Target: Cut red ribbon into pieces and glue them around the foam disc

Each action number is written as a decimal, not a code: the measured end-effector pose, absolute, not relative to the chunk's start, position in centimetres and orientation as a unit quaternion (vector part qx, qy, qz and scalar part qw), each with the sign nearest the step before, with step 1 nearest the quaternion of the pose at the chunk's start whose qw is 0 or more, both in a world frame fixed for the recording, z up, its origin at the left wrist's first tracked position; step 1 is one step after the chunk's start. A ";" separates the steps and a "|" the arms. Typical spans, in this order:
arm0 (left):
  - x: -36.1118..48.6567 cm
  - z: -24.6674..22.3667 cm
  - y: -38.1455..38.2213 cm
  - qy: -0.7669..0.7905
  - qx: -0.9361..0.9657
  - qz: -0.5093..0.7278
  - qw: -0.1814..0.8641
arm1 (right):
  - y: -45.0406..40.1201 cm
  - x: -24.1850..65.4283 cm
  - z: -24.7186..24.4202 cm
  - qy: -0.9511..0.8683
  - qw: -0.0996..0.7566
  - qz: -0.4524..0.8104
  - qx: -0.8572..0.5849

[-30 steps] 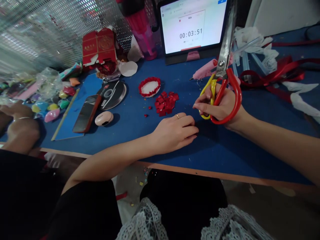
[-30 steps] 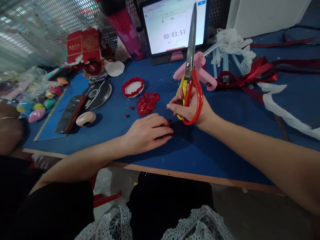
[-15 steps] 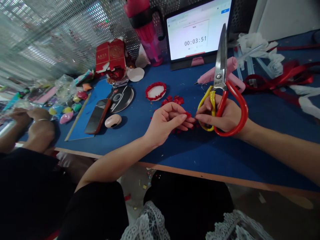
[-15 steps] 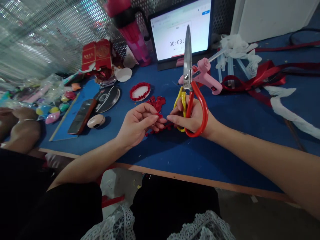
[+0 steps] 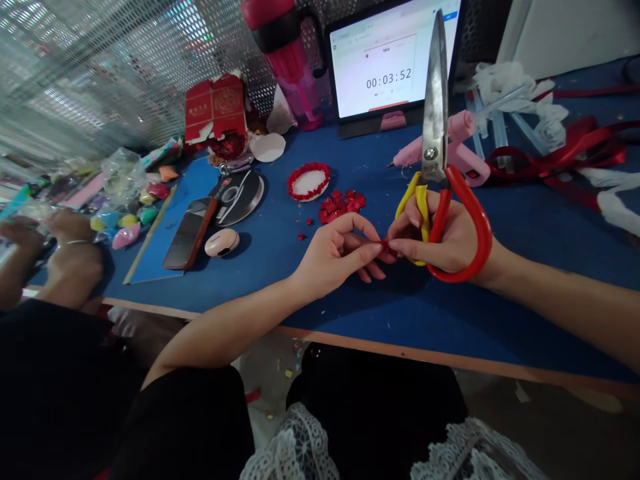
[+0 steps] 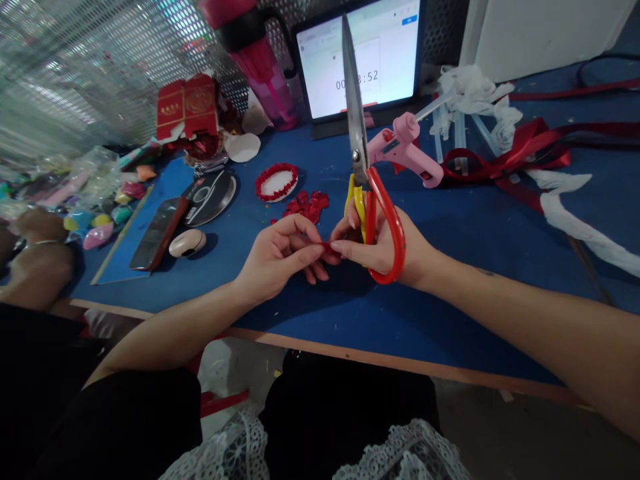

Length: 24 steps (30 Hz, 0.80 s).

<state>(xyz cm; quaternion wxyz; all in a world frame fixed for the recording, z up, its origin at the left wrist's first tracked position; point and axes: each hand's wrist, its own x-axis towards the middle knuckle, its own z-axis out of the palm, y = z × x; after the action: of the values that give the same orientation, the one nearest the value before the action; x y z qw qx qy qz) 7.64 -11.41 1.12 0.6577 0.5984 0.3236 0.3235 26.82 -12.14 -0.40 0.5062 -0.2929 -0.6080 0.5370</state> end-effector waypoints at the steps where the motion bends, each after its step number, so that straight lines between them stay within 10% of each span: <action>1: 7.6 1.1 -11.4 0.320 0.600 0.329 0.655 | -12.2 26.8 -0.4 -0.610 0.506 0.534 -0.295; 24: 7.4 1.3 -12.0 0.352 0.710 0.324 0.517 | -12.4 26.7 -0.7 -0.612 0.474 0.545 -0.321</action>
<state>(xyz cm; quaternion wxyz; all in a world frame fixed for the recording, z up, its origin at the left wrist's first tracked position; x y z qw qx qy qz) 7.43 -11.96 1.34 0.5166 0.7098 0.3524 0.3241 26.70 -12.37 -0.69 0.4744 -0.3213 -0.6123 0.5448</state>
